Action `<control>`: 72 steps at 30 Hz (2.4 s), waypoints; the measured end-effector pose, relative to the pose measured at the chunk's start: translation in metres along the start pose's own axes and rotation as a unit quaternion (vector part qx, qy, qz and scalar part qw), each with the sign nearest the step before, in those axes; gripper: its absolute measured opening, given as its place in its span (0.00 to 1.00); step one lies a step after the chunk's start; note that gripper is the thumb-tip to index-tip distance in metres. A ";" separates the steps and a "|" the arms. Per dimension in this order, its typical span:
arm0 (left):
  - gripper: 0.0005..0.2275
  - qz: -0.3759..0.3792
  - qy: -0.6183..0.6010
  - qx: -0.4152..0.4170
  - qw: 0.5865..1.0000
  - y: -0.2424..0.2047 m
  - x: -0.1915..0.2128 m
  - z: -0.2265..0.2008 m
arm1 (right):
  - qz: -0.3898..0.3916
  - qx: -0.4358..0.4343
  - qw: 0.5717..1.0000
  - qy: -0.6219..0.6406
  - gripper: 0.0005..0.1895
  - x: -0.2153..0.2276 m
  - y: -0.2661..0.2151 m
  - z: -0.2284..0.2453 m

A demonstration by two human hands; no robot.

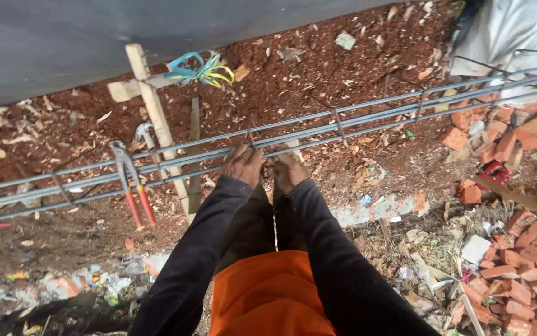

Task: The person ties rebar rods together by wrapping wire around the intersections and twisting and cutting the wire using pliers.

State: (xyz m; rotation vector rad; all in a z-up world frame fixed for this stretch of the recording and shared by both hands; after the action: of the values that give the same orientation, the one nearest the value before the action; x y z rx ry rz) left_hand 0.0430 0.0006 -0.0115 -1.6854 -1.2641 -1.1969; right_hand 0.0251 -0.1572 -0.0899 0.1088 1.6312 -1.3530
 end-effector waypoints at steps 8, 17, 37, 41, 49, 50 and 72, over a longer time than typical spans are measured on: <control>0.11 0.035 0.041 0.031 0.998 0.001 -0.004 -0.010 | 0.004 0.084 0.982 -0.171 0.08 0.038 0.010 0.006; 0.12 0.040 0.056 0.060 0.996 0.000 -0.005 -0.006 | -0.015 0.139 0.989 -0.045 0.04 0.077 0.041 -0.018; 0.14 0.074 -0.047 0.112 0.990 0.006 0.010 0.002 | -0.046 0.297 0.502 -0.811 0.09 -0.100 -0.036 0.039; 0.11 0.106 -0.048 0.100 0.988 0.002 -0.007 0.002 | 0.003 0.266 0.318 -0.910 0.18 -0.124 -0.042 0.029; 0.18 0.121 -0.064 0.104 0.985 0.003 -0.008 0.001 | 0.159 0.076 0.144 -0.974 0.29 -0.124 -0.057 0.078; 0.19 0.108 -0.037 0.098 0.989 0.001 -0.018 0.003 | 0.177 0.152 0.123 -0.965 0.24 -0.128 -0.059 0.085; 0.12 0.173 -0.042 0.085 0.980 0.007 -0.013 0.004 | 0.256 0.035 -0.023 -0.966 0.29 -0.135 -0.237 0.035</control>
State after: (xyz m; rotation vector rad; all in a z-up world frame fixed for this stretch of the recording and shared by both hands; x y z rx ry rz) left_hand 0.0495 -0.0011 -0.0250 -1.7549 -1.0349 -0.7971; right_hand -0.0264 -0.2089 0.1754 -0.7560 -1.1203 0.1536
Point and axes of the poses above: each hand's wrist, its own y-axis towards the middle knuckle, its own x-axis out of the back of the hand, z = x × y, the point moved 4 cm from there along y, towards the middle knuckle, and after that the axes turned 12 degrees about y, right-handed, at the moved point
